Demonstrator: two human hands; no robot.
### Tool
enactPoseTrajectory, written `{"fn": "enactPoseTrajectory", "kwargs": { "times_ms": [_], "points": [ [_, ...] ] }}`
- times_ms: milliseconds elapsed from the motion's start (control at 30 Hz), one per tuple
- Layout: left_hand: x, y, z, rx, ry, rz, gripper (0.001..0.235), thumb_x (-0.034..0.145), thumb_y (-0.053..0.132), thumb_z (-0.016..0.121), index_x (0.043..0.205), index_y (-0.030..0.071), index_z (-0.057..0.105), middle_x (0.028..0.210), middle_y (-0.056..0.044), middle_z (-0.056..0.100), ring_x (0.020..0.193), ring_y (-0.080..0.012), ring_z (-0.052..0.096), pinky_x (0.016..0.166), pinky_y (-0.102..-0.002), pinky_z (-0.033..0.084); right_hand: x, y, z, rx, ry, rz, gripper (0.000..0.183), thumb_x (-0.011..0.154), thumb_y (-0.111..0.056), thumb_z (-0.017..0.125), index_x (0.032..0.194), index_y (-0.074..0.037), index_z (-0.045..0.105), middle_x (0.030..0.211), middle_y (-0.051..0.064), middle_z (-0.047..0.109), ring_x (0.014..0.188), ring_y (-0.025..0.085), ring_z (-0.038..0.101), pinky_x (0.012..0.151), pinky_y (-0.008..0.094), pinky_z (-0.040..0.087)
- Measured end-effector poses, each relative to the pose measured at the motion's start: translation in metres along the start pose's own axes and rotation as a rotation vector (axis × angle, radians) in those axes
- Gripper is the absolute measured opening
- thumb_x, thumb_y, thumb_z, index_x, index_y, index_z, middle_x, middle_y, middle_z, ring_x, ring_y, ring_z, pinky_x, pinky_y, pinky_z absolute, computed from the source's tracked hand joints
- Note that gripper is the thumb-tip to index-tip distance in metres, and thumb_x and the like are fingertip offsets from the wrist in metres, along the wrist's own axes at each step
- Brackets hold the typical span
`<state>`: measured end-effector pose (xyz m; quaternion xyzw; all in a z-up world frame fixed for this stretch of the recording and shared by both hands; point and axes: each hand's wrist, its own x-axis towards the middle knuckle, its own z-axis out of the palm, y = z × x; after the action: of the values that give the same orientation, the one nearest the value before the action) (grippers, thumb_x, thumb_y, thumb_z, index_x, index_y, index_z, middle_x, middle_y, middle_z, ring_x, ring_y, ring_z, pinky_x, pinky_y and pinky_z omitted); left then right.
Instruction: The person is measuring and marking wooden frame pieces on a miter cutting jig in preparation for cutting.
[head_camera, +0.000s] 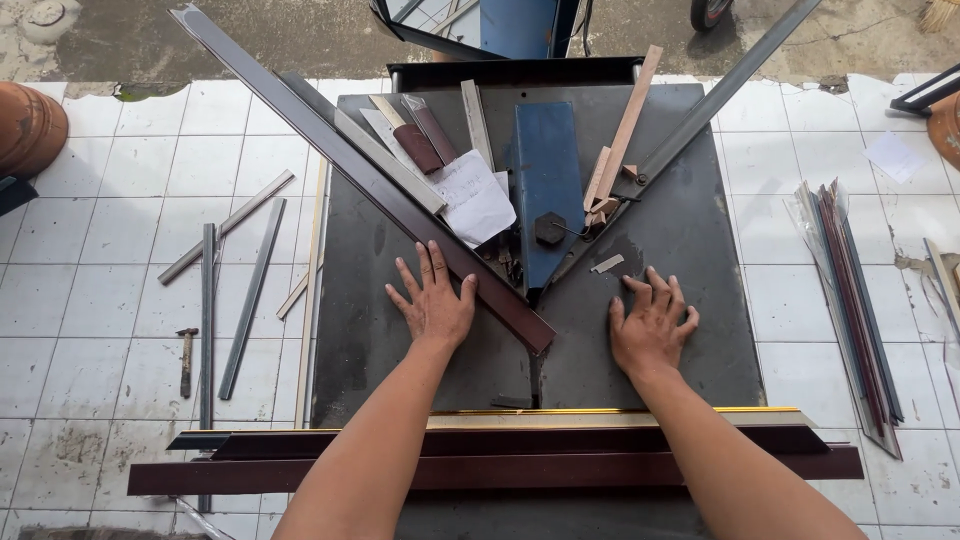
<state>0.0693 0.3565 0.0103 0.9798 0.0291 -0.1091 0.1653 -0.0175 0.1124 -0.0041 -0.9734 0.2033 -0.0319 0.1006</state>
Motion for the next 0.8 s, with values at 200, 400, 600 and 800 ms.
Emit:
{"fn": "enactPoseTrajectory", "kwargs": {
  "times_ms": [200,400,600,800],
  "points": [
    [0.013,-0.006,-0.005,0.022,-0.039,-0.022,0.071,0.088,0.054,0.028,0.142,0.017,0.001,0.149,-0.004,-0.002,0.133,-0.0376,-0.005,0.101,-0.062,-0.001,0.000,-0.004,-0.002,-0.007,0.003,0.007,0.025,0.090,-0.037,0.035,0.112,-0.026,0.034,0.130,0.003,0.025,0.129,0.029,0.018,0.093,0.058,0.013],
    [0.005,-0.003,-0.005,0.003,-0.031,-0.030,0.072,0.087,0.055,0.029,0.142,0.017,0.002,0.149,-0.003,-0.001,0.133,-0.0382,-0.005,0.102,-0.061,0.000,-0.001,-0.002,0.000,-0.013,-0.003,0.011,0.025,0.089,-0.038,0.034,0.112,-0.027,0.033,0.130,0.002,0.025,0.130,0.028,0.017,0.093,0.058,0.013],
    [-0.003,-0.002,0.001,-0.003,-0.006,-0.019,0.072,0.088,0.055,0.029,0.143,0.016,0.003,0.149,-0.002,0.001,0.132,-0.0393,-0.006,0.102,-0.060,-0.002,-0.003,-0.004,-0.001,-0.034,0.011,0.006,0.025,0.089,-0.038,0.035,0.112,-0.028,0.033,0.130,0.002,0.025,0.130,0.028,0.018,0.093,0.057,0.014],
    [-0.007,0.001,-0.001,0.000,-0.018,-0.021,0.072,0.088,0.056,0.028,0.142,0.018,0.002,0.149,-0.001,0.000,0.132,-0.0397,-0.006,0.103,-0.059,-0.001,-0.004,-0.002,-0.001,-0.008,0.026,-0.002,0.027,0.088,-0.038,0.036,0.113,-0.027,0.034,0.130,0.003,0.025,0.130,0.029,0.018,0.093,0.058,0.014]
  ]
}}
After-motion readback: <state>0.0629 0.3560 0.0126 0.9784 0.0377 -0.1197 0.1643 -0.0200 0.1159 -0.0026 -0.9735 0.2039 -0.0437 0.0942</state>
